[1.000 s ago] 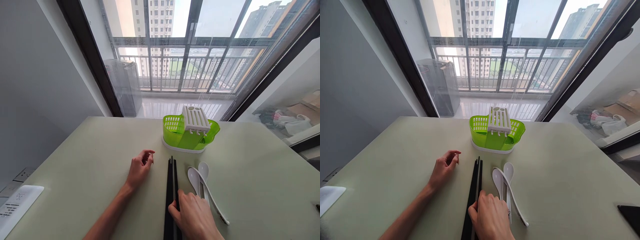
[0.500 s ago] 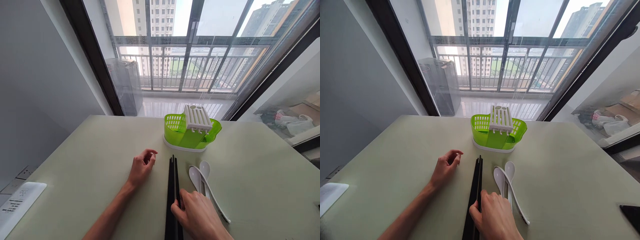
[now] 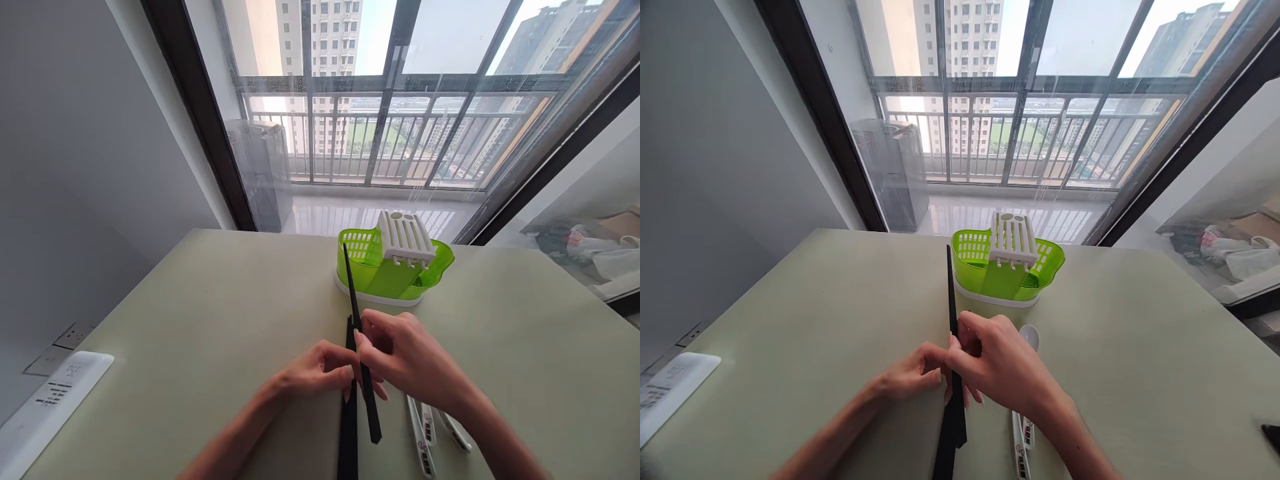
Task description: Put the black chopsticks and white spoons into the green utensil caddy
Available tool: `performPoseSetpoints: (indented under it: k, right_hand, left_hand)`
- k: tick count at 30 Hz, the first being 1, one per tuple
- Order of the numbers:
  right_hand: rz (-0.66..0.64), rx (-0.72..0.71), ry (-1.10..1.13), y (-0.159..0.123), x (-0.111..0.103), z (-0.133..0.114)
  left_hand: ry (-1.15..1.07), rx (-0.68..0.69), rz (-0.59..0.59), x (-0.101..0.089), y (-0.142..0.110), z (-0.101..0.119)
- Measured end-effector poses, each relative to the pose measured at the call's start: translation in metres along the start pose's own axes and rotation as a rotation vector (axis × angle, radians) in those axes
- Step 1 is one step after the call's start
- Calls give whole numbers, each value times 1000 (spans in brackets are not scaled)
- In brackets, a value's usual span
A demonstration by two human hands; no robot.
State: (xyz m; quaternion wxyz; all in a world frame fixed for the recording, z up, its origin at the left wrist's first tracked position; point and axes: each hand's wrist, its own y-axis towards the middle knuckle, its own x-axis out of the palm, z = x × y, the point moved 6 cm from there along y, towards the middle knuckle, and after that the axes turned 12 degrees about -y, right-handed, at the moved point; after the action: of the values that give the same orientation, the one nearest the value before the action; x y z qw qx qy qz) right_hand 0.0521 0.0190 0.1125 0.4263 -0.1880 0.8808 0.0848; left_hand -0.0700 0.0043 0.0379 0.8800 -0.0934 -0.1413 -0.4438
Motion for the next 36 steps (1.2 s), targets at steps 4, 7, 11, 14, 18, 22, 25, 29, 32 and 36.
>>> performPoseSetpoints:
  k: [4, 7, 11, 14, 18, 22, 25, 29, 32, 36]
  right_hand:
    - [68, -73, 54, 8, 5, 0]
    - [65, -118, 67, 12, 7, 2]
    - [93, -139, 94, 17, -8, 6]
    - [193, -131, 134, 23, -35, 4]
    - [281, -194, 69, 29, -65, -14]
    - [335, -268, -92, 31, -77, -33]
    - [366, -331, -172, 29, -77, -42]
    - [348, -388, -206, 27, -70, -47]
    - [319, -380, -187, 28, -64, -44]
    - [323, -386, -184, 28, -65, -42]
  left_hand:
    - [-114, -27, -37, 3, -3, 0]
    - [-126, -45, 63, -4, -4, -5]
    - [42, 33, 253, -16, -2, -5]
    - [328, 196, 477, -27, -4, 6]
    - [587, 326, 611, -36, -8, 12]
    - [701, 338, 658, -44, -11, 11]
    - [691, 343, 688, -48, -12, 12]
    - [676, 372, 692, -49, -12, 14]
    - [680, 342, 679, -50, -10, 13]
    - [660, 296, 667, -52, -9, 12]
